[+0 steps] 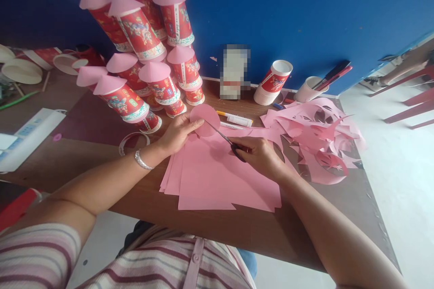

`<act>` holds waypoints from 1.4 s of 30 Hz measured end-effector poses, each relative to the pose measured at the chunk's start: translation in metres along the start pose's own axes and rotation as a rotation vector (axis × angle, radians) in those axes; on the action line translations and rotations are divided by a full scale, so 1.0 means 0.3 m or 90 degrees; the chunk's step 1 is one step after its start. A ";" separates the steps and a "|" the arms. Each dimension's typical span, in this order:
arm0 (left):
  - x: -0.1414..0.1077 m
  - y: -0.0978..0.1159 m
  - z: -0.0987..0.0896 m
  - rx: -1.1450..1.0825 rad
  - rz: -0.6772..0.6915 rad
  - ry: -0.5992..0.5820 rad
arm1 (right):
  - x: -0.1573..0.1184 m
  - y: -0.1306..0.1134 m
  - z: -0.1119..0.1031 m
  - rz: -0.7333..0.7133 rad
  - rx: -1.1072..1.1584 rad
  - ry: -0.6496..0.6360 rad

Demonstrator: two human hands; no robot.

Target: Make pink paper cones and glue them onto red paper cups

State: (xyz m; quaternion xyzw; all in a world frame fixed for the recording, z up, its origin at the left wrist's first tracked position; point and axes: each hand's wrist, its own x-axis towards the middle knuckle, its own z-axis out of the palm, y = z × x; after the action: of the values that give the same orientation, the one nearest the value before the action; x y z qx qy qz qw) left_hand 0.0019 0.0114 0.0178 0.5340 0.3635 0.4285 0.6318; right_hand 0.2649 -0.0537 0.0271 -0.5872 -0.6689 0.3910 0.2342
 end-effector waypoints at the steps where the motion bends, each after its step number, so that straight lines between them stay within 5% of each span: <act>1: -0.001 0.001 0.000 0.002 -0.001 0.002 | 0.001 -0.001 0.000 -0.003 -0.002 0.001; 21: -0.006 0.017 0.000 0.038 0.004 0.021 | 0.006 0.031 -0.004 -0.052 -0.037 0.007; 27: 0.004 0.038 -0.004 0.012 0.008 0.102 | 0.008 0.016 -0.031 -0.100 -0.208 0.023; 33: 0.009 0.044 -0.004 -0.015 0.009 0.138 | -0.002 -0.022 -0.082 -0.076 -0.412 -0.067; 42: -0.040 0.080 0.009 -0.048 -0.020 0.098 | -0.023 0.017 -0.145 -0.211 -0.426 -0.152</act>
State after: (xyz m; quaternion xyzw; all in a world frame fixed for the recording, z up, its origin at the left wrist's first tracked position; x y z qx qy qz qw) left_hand -0.0037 0.0007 0.0419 0.4694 0.4035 0.4715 0.6281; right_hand 0.3030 -0.0495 0.0493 -0.4655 -0.8678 0.1736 0.0100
